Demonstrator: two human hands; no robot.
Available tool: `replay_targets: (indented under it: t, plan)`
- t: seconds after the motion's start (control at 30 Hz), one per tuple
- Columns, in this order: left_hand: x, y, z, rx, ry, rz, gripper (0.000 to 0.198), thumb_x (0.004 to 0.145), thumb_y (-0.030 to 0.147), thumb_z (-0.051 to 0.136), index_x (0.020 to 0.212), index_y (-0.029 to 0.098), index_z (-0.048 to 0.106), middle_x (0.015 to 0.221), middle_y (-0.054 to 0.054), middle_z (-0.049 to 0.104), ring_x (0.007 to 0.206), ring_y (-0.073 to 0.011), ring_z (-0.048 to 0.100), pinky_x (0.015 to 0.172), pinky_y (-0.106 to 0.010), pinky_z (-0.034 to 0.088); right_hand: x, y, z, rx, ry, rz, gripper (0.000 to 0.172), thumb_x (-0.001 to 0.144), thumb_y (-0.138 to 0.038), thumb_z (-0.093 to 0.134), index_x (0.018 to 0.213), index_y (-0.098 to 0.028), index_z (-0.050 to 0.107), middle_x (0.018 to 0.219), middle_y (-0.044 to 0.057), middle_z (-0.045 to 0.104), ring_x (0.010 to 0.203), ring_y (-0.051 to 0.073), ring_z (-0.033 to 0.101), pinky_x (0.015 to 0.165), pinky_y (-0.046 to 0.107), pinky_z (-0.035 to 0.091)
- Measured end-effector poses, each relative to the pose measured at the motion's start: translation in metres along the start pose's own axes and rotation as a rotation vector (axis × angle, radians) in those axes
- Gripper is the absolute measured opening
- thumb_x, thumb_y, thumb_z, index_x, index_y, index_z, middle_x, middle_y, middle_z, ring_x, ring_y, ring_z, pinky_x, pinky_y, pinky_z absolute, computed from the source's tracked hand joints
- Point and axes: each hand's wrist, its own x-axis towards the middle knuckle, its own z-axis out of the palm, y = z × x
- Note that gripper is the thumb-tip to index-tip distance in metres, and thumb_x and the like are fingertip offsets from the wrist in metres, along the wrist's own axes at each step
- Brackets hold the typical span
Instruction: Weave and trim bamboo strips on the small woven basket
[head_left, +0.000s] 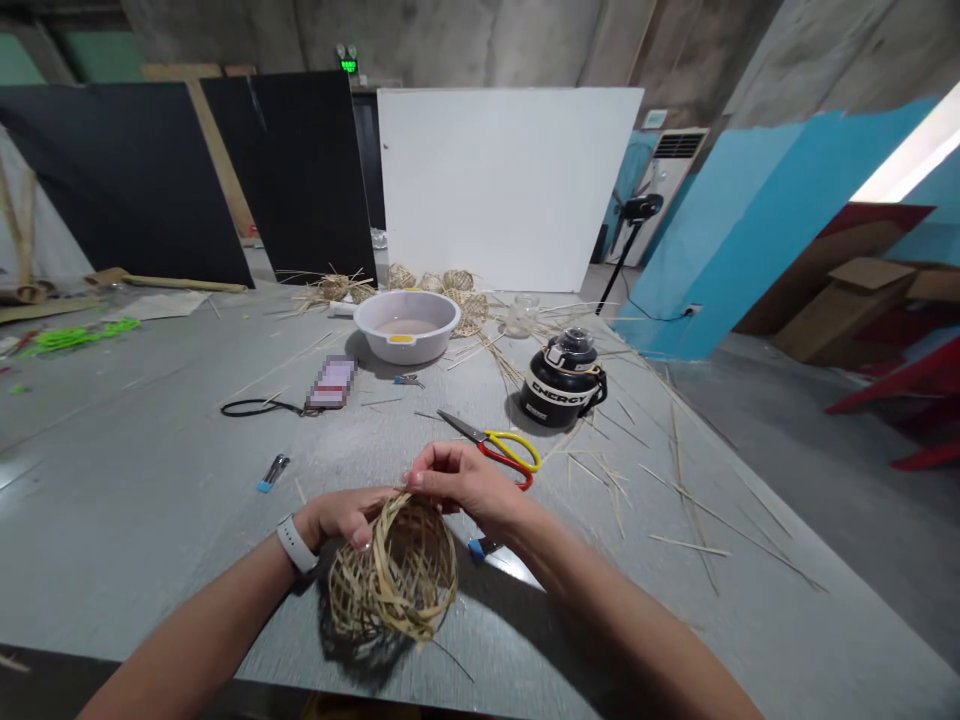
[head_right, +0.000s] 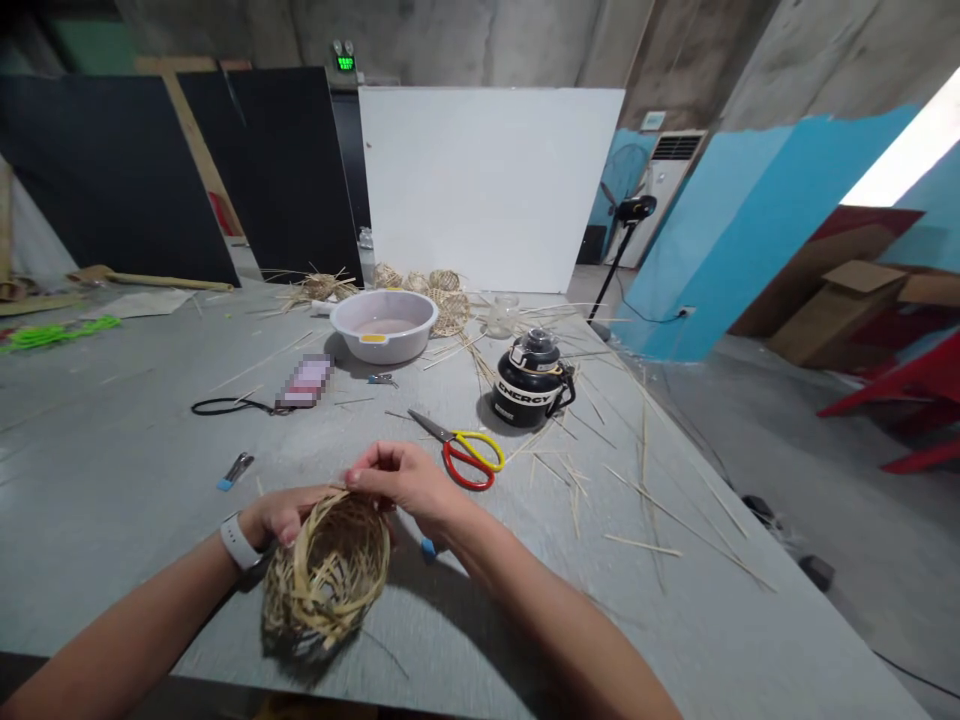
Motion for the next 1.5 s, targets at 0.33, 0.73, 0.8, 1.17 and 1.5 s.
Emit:
replay_targets:
  t: [0.33, 0.73, 0.8, 1.17, 1.5]
  plan:
    - [-0.006, 0.013, -0.008, 0.191, 0.408, 0.330, 0.122, 0.045, 0.054, 0.092, 0.150, 0.025, 0.035, 0.148, -0.017, 0.045, 0.137, -0.0411, 0.040, 0.116, -0.052, 0.028, 0.005, -0.009, -0.011, 0.282, 0.323, -0.170, 0.043, 0.057, -0.044, 0.088, 0.067, -0.017, 0.058, 0.051, -0.008, 0.052, 0.044, 0.005, 0.041, 0.044, 0.019, 0.032]
    - [-0.004, 0.013, -0.008, 0.019, 0.276, 0.291, 0.111, 0.061, 0.044, 0.084, 0.153, 0.021, 0.025, 0.144, -0.018, 0.049, 0.136, -0.0381, 0.043, 0.114, -0.052, 0.029, 0.009, -0.005, -0.016, 0.307, 0.345, -0.149, 0.042, 0.060, -0.047, 0.085, 0.079, -0.017, 0.063, 0.069, -0.004, 0.059, 0.053, 0.007, 0.051, 0.044, 0.018, 0.036]
    - [-0.005, 0.017, -0.008, -0.088, 0.309, 0.283, 0.107, 0.061, 0.047, 0.083, 0.150, 0.022, 0.030, 0.141, -0.016, 0.051, 0.134, -0.0368, 0.046, 0.112, -0.049, 0.033, 0.007, -0.006, -0.020, 0.201, 0.354, -0.185, 0.040, 0.067, -0.049, 0.080, 0.087, -0.017, 0.065, 0.082, 0.000, 0.064, 0.067, 0.010, 0.059, 0.055, 0.021, 0.044]
    - [-0.004, 0.018, -0.020, -0.127, 0.543, 0.337, 0.086, 0.058, 0.044, 0.085, 0.134, 0.026, 0.049, 0.133, -0.013, 0.058, 0.125, -0.0351, 0.053, 0.104, -0.048, 0.041, 0.012, 0.027, -0.021, -0.936, 0.141, -0.420, 0.120, 0.065, -0.045, 0.085, 0.156, -0.016, 0.012, 0.157, 0.023, 0.030, 0.143, 0.035, 0.034, 0.113, 0.053, 0.034]
    - [0.001, 0.040, 0.005, 0.575, 1.096, 0.321, 0.026, 0.090, 0.043, 0.060, 0.091, 0.019, 0.069, 0.094, -0.005, 0.063, 0.095, -0.0213, 0.056, 0.094, -0.035, 0.042, 0.013, 0.045, -0.006, -1.664, 0.482, -0.806, 0.076, 0.088, -0.043, 0.062, 0.148, -0.008, 0.033, 0.130, 0.023, 0.060, 0.112, 0.034, 0.057, 0.089, 0.049, 0.044]
